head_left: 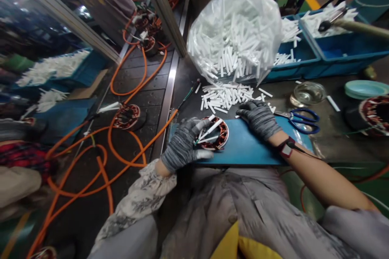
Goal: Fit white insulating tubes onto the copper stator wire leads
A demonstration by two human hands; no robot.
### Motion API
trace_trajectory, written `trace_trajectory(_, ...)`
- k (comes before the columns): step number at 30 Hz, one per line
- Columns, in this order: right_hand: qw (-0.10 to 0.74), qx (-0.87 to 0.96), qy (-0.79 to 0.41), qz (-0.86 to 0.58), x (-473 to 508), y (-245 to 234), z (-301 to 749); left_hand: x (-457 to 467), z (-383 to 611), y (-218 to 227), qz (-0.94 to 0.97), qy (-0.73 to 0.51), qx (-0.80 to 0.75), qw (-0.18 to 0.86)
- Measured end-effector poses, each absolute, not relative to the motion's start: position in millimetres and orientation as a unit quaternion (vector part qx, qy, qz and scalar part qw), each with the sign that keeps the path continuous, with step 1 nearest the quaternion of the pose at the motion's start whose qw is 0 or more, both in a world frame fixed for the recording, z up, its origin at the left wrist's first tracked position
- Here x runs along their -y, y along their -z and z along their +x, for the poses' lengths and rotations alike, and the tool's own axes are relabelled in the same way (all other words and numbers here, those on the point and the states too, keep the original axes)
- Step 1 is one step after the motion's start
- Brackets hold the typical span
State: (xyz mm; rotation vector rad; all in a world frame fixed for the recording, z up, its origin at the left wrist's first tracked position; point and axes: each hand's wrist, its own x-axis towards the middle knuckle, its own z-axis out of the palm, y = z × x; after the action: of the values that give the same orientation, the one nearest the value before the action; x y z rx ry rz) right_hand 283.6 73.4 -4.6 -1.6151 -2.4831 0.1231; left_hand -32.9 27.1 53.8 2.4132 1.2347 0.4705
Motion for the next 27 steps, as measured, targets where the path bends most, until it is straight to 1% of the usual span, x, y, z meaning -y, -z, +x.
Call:
trace_trajectory(3, 0.092, 0.831, -0.036, -0.547, -74.0, 2.1, 278.9, -14.1, -36.0, -33.4, 0.88, -0.142, -0.425, 0.158)
trace_trajectory(6, 0.114, 0.821, -0.042, -0.558, -76.3, -1.3, 279.2, -3.3, -23.3, -18.9, 0.884, -0.122, -0.428, 0.139)
trace_trajectory(10, 0.133, 0.815, -0.051, -0.561, -82.5, -8.9, 288.3, 4.0, -8.0, -13.7, 0.876, -0.143, -0.447, 0.108)
trace_trajectory(14, 0.141, 0.812, -0.023, -0.566, -82.6, -18.8, 312.5, 4.2, -4.2, -16.9, 0.875, -0.158, -0.443, 0.117)
trace_trajectory(16, 0.113, 0.82, -0.014, -0.561, -80.2, -19.5, 322.9, 3.5, -2.2, -18.2, 0.866, -0.153, -0.457, 0.131)
trace_trajectory(19, 0.043, 0.841, 0.0, -0.539, -77.6, -13.4, 328.3, 4.6, 1.7, -16.0, 0.845, -0.147, -0.491, 0.154)
trace_trajectory(20, 0.032, 0.845, 0.004, -0.534, -77.1, -10.8, 327.5, 6.1, 2.5, -14.0, 0.84, -0.146, -0.497, 0.161)
trace_trajectory(21, 0.04, 0.844, 0.005, -0.534, -76.3, -9.0, 325.7, 8.1, 2.8, -11.7, 0.835, -0.149, -0.503, 0.166)
trace_trajectory(22, 0.063, 0.842, 0.002, -0.536, -75.0, -8.2, 323.1, 10.5, 2.5, -9.3, 0.828, -0.158, -0.511, 0.167)
trace_trajectory(24, 0.163, 0.827, -0.027, -0.537, -68.8, -11.1, 315.4, 15.1, 0.7, -5.5, 0.811, -0.191, -0.53, 0.161)
trace_trajectory(26, 0.287, 0.791, -0.109, -0.53, -57.1, -19.8, 305.1, 17.5, -1.4, -4.4, 0.8, -0.228, -0.532, 0.159)
trace_trajectory(27, 0.332, 0.77, -0.164, -0.52, -49.7, -25.5, 299.3, 17.4, -2.1, -5.1, 0.801, -0.237, -0.526, 0.163)
